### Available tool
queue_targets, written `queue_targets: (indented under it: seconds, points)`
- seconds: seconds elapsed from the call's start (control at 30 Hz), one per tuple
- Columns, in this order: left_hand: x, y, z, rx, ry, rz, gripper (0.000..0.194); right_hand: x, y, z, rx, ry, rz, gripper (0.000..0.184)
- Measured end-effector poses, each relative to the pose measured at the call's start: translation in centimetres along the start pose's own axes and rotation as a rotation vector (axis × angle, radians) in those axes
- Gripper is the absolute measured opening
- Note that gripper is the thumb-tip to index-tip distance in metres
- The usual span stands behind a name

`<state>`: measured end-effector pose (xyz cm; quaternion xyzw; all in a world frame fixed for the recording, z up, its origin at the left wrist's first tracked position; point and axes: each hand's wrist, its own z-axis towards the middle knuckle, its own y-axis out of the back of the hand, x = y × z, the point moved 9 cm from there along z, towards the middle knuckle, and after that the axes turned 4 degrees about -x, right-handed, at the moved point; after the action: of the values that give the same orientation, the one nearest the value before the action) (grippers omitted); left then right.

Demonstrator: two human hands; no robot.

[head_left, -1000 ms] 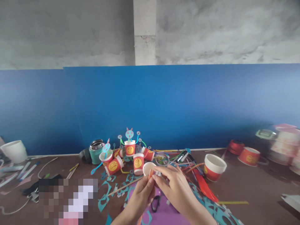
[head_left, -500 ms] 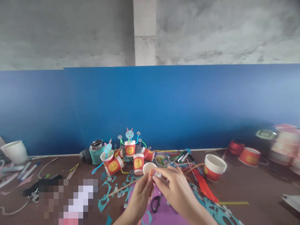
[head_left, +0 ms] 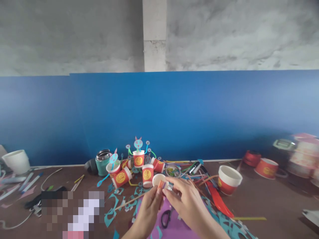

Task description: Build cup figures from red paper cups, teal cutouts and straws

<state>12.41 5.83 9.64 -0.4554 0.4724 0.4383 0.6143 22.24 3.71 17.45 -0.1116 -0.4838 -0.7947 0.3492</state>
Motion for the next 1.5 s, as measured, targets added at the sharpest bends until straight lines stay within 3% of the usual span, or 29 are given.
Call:
queue_targets:
  seconds: [0.2,0.47,0.7,0.87,1.03,1.23,1.5]
  points:
    - [0.7,-0.1,-0.2,-0.011,0.115,-0.124,0.048,-0.7,-0.4,0.2,0.031,-0.045,0.074,0.026]
    - [-0.1,-0.7,-0.5,0.043,0.144,-0.06,0.054,-0.9,-0.9,0.2,0.1,-0.051,0.174,0.024]
    - [0.3,-1.1,-1.0,0.154,0.253,-0.035,0.053,-1.6,-1.1,-0.1,0.119,-0.009,0.164,0.027]
    - [0.8,-1.7,-1.2,0.259,0.293,-0.031,0.051,-1.8,-1.0,-0.5,0.16,-0.017,0.308,0.042]
    - [1.4,-2.1,-1.4,0.379,0.267,0.02,0.054,-2.1,-1.6,-0.6,0.349,-0.157,0.537,0.045]
    - [1.2,-2.3,-1.9,0.408,0.223,0.146,0.056,-4.7,-2.5,-0.8,0.294,-0.444,0.661,0.035]
    - [1.7,-2.8,-3.7,0.502,0.229,0.508,0.056,-4.4,-5.8,-1.0,0.376,-0.462,0.861,0.048]
